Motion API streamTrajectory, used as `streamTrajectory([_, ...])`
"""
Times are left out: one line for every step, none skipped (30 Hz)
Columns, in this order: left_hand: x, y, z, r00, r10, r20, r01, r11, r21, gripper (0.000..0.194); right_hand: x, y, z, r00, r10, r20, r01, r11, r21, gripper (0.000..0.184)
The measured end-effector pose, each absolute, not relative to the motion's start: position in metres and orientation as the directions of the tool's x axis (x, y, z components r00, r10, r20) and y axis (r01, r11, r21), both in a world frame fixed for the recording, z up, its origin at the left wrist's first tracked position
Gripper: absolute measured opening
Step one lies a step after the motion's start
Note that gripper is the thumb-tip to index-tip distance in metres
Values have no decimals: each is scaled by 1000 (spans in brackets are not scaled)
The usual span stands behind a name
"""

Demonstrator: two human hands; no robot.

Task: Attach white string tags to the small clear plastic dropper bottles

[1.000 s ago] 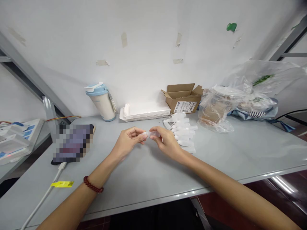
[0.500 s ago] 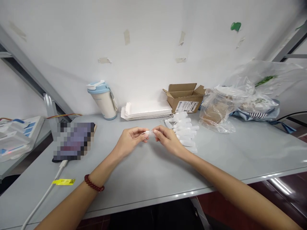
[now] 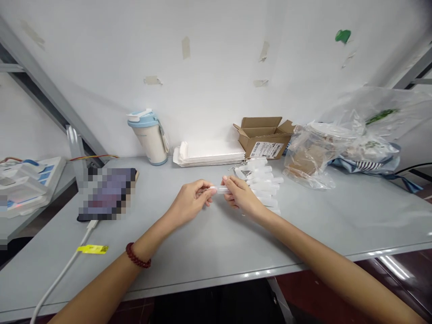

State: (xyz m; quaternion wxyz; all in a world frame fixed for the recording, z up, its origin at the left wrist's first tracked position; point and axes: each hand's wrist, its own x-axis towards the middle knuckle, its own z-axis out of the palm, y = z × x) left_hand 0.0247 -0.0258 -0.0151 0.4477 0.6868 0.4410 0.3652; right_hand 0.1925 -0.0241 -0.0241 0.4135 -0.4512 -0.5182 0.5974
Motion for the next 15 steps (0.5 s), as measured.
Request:
streamTrajectory([25, -27, -15, 345, 930, 126, 279, -229, 932, 21, 193, -24, -24, -253, 958, -137, -30, -149, -988, 34])
streamTrajectory([25, -27, -15, 348, 928, 131, 278, -236, 931, 21, 194, -23, -23, -256, 955, -154, -31, -167, -985, 35])
streamTrajectory([25, -27, -16, 351, 928, 126, 277, -231, 933, 20, 194, -23, -23, -262, 952, -160, -29, -173, -984, 35])
streamTrajectory([25, -27, -16, 352, 929, 116, 278, -222, 935, 21, 195, -22, -23, -271, 950, -154, -25, -167, -986, 36])
streamTrajectory([24, -26, -16, 347, 932, 106, 279, -210, 937, 22, 196, -21, -23, -276, 952, -135, -15, -144, -989, 37])
streamTrajectory([24, -26, -17, 341, 935, 95, 277, -197, 940, 23, 196, -21, -23, -275, 956, -101, 4, -104, -995, 37])
streamTrajectory([24, -25, -18, 334, 939, 84, 270, -180, 946, 25, 196, -20, -23, -270, 961, -55, 35, -47, -998, 37])
streamTrajectory([23, -24, -18, 326, 943, 72, 253, -160, 954, 28, 197, -20, -23, -261, 965, -2, 79, 20, -997, 35])
streamTrajectory([23, -23, -19, 316, 947, 57, 229, -135, 964, 31, 197, -21, -23, -251, 967, 54, 131, 89, -987, 33])
streamTrajectory([23, -22, -19, 302, 953, 39, 201, -103, 974, 34, 198, -21, -23, -242, 964, 111, 182, 158, -970, 31])
streamTrajectory([23, -21, -19, 289, 957, 16, 178, -70, 982, 36, 198, -22, -23, -236, 957, 167, 227, 221, -948, 29])
streamTrajectory([22, -21, -19, 281, 960, -7, 162, -40, 986, 37, 198, -23, -23, -232, 947, 220, 260, 278, -925, 27])
streamTrajectory([22, -21, -19, 278, 960, -27, 157, -18, 987, 38, 198, -23, -23, -228, 937, 264, 284, 323, -903, 26])
streamTrajectory([22, -20, -19, 279, 959, -38, 160, -7, 987, 40, 198, -24, -23, -221, 929, 296, 298, 353, -887, 24])
streamTrajectory([21, -21, -19, 279, 960, -34, 173, -16, 985, 40, 197, -25, -24, -215, 926, 309, 301, 364, -882, 23])
